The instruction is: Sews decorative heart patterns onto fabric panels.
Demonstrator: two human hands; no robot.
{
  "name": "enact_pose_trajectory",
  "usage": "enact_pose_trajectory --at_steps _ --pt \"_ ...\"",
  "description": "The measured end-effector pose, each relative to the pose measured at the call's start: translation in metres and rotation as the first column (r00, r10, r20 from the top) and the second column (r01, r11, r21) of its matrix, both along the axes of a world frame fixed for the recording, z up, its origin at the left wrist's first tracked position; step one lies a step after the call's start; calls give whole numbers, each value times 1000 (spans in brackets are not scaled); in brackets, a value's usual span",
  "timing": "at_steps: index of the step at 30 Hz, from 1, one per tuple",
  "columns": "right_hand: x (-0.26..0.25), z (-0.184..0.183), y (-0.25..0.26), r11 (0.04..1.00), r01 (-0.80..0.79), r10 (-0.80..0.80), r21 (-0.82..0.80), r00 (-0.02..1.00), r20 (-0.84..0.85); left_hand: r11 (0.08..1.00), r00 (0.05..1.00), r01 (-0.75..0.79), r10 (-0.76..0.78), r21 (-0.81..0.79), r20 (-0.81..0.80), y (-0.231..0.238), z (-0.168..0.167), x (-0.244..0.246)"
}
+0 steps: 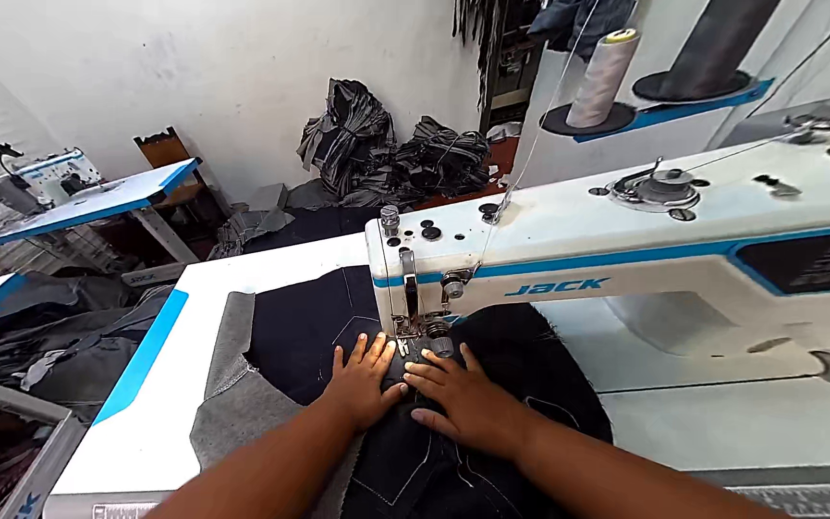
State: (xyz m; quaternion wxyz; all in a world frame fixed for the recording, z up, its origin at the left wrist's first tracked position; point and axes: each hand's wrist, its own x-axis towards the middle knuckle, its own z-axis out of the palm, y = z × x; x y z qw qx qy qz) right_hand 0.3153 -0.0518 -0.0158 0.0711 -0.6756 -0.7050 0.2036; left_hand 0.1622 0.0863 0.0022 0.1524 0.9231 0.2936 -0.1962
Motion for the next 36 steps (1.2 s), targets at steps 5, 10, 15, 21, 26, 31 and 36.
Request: enact_pose_trajectory --at_steps 5,10,15,21,26,31,36 --pt "-54 38 8 889 351 -368 -294 930 -6 820 823 558 -567 127 39 72 3 -17" --pt "-44 -1 -1 937 344 -346 -51 937 -37 769 732 621 -638 152 239 93 -32 -28" --pt "4 -13 9 975 169 -176 143 984 35 912 874 373 -407 173 264 55 -31 -28" --pt "65 17 32 972 -138 107 189 980 165 994 986 -7 -11 107 167 -3 -21 -12" --pt "27 44 34 978 157 -139 -135 982 132 943 952 297 -305 153 32 34 -2 -15" --pt "-47 29 19 895 404 -417 -189 909 -29 834 817 548 -551 66 172 77 -21 -19" --pt "-25 1 6 960 280 -280 -26 960 19 896 884 443 -444 44 146 61 -20 -21"
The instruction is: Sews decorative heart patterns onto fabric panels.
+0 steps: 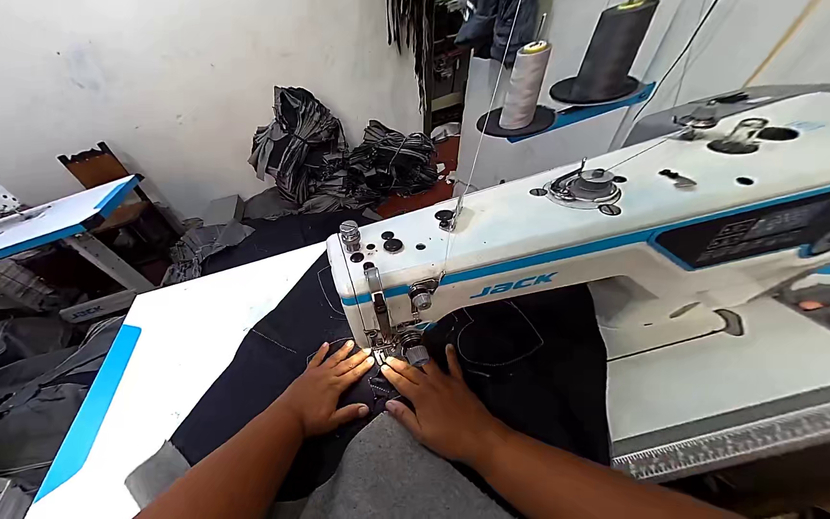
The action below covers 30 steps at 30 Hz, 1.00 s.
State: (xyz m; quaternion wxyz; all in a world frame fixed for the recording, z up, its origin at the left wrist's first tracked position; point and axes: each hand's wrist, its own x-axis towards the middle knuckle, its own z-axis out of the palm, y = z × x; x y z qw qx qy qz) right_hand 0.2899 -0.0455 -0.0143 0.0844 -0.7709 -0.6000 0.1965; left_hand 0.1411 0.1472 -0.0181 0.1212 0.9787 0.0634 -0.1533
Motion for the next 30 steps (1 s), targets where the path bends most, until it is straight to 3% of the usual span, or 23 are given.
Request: enact_pose_trajectory --at_steps 5,12,16,18,21,25,27,30 --pt "34 -6 3 985 -172 171 4 981 92 986 985 -168 168 5 -30 -28 2 1" --pt "40 2 4 977 -210 211 -19 975 75 978 978 -208 208 -18 -10 -37 7 1" --pt "58 6 8 949 -309 314 -60 944 104 956 956 -293 293 -5 -4 -55 6 0" --pt "45 27 11 951 -241 263 -195 960 93 943 943 -333 333 -23 1 -63 8 0" --pt "-11 54 6 954 -16 16 -298 1000 -2 957 958 -287 286 -48 -26 -55 21 0" --pt "-38 9 -11 993 58 -53 -107 997 49 994 993 -111 110 11 30 -27 15 -9" --pt "-19 2 -15 999 -7 9 -37 998 55 987 986 -162 161 3 51 -34 10 -9" --pt "14 5 -18 986 -157 159 -63 987 23 952 951 -306 305 9 40 -62 8 -6"
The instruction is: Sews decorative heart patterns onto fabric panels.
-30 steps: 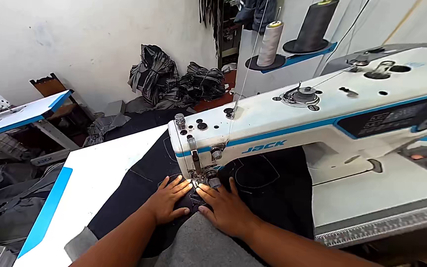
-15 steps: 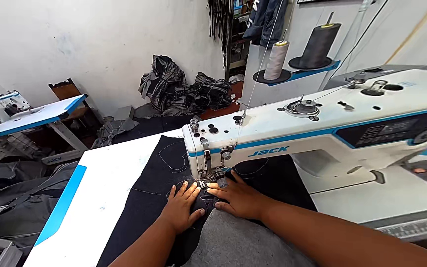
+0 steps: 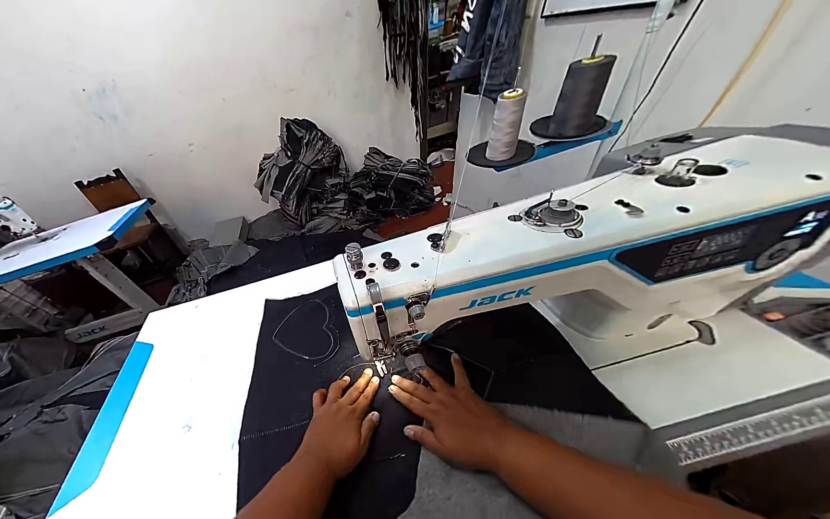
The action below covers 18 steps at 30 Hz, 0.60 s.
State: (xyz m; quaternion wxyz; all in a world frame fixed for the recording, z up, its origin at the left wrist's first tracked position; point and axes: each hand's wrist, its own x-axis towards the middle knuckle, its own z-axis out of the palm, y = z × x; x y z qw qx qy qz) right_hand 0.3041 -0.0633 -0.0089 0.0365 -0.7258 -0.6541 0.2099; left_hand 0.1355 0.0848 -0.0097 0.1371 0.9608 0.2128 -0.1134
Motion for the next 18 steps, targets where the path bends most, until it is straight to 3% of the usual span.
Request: enact_pose_trajectory --at_steps 6,15,18 --pt "43 4 16 971 -236 239 -49 968 76 984 981 -173 175 31 -85 -25 8 16" --pt "76 -1 41 934 -354 355 -41 912 205 951 933 -304 310 65 -181 -34 12 40" --pt "82 5 46 931 -366 364 -21 917 164 937 922 -343 349 65 -171 -37 11 47"
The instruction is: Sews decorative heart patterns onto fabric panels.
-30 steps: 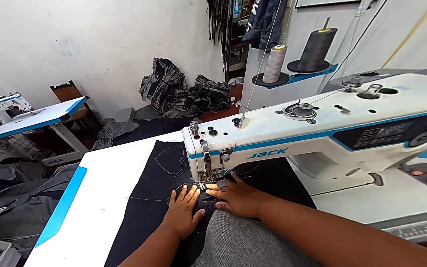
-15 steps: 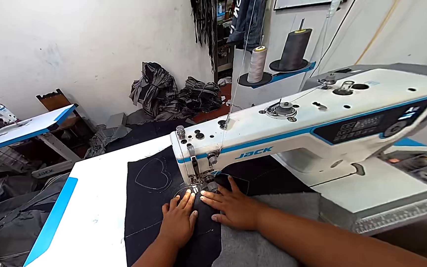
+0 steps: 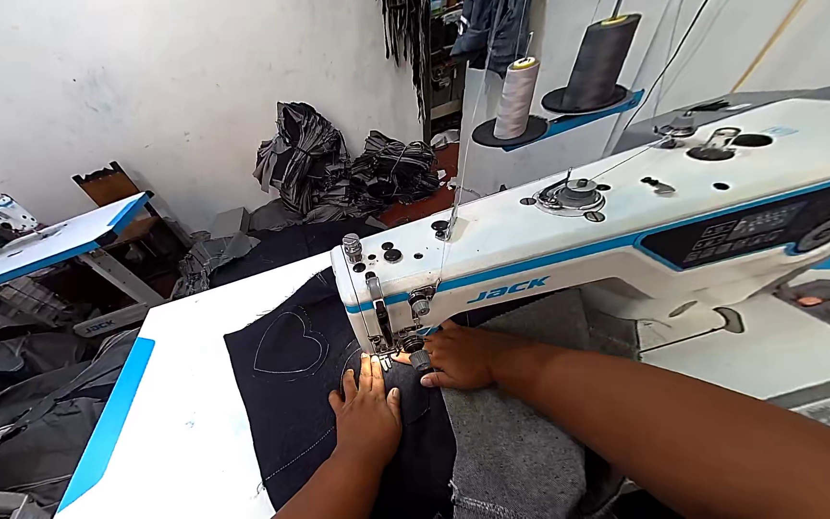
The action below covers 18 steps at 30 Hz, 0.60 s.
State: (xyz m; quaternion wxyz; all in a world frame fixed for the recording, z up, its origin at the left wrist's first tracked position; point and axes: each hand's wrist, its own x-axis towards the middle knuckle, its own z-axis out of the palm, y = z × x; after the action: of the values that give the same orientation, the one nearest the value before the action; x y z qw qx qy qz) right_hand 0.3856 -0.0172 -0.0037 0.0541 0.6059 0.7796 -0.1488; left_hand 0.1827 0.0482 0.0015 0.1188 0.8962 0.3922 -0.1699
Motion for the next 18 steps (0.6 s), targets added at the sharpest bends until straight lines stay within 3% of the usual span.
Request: enact_pose_trajectory --at_steps 10,18 --pt "-2 25 9 983 113 -117 -144 993 -17 999 998 -55 55 0 -31 0 3 14" --pt "-3 4 2 996 80 -80 49 997 6 997 996 -76 75 3 50 -4 -4 10"
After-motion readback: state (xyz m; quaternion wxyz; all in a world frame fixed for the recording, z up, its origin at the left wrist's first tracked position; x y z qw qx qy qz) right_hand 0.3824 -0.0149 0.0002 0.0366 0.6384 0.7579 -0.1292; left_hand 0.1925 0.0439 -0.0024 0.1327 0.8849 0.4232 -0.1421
